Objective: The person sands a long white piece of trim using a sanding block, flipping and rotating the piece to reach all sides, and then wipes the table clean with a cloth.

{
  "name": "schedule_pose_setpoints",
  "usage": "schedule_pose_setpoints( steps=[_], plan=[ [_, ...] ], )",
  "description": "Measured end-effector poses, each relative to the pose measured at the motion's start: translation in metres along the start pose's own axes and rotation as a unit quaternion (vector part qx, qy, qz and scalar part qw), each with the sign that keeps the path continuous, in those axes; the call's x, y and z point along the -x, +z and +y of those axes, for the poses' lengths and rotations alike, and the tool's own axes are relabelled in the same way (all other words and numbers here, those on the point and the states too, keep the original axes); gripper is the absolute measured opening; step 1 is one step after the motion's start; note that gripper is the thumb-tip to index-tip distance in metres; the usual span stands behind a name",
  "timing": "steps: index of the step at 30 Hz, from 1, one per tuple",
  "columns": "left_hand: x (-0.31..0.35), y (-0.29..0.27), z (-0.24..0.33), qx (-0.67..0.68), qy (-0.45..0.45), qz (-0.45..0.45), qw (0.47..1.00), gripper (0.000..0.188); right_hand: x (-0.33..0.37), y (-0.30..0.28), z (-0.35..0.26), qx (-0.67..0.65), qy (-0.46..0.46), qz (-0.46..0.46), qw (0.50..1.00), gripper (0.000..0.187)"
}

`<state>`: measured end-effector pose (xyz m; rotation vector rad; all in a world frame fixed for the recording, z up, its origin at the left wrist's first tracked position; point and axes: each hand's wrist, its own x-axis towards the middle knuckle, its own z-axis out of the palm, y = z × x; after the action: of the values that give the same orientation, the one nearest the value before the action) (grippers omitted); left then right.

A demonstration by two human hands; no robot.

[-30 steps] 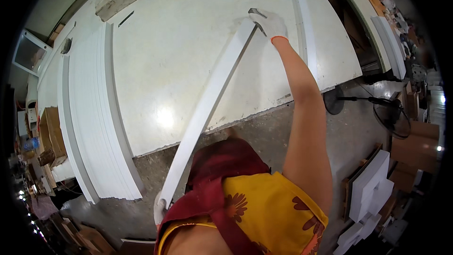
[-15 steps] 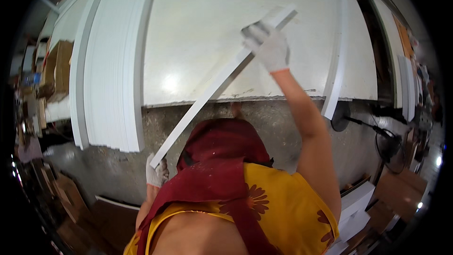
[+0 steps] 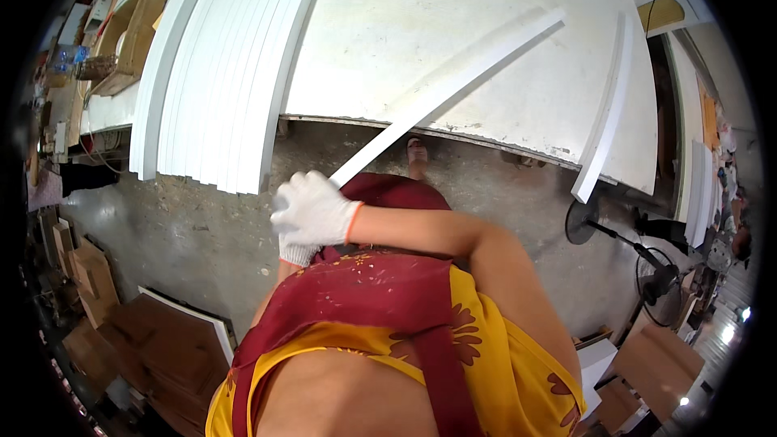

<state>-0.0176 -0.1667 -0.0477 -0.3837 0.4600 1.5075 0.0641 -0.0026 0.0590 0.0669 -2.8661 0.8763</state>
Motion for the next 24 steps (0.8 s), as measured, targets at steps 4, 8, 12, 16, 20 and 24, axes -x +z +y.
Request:
schedule_pose_setpoints(
  steps=[4, 8, 12, 16, 20, 24],
  plan=[
    [-0.005, -0.006, -0.001, -0.001, 0.026, -0.028, 0.999, 0.05, 0.044, -0.083, 0.088, 0.117, 0.142, 0.063, 0.981, 0.022],
    [-0.006, -0.021, 0.004, -0.073, 0.06, 0.052, 0.994, 0.058, 0.136, -0.165, 0.227, 0.223, 0.418, 0.201, 0.858, 0.054],
    [0.007, 0.0, 0.006, -0.187, 0.163, 0.141, 0.959, 0.063, 0.156, -0.174, 0.256, 0.158, 0.497, 0.263, 0.812, 0.065],
    [0.005, 0.037, 0.025, -0.344, 0.098, 0.146, 0.922, 0.061, 0.158, -0.136, 0.256, 0.24, 0.458, 0.317, 0.795, 0.067],
    [-0.003, 0.055, 0.034, -0.56, 0.084, 0.059, 0.822, 0.057, 0.135, -0.122, 0.223, 0.17, 0.436, 0.361, 0.807, 0.065],
    [-0.009, 0.029, 0.035, -0.288, -0.064, 0.004, 0.955, 0.063, 0.085, -0.084, 0.159, 0.099, 0.274, 0.307, 0.906, 0.053]
  ],
)
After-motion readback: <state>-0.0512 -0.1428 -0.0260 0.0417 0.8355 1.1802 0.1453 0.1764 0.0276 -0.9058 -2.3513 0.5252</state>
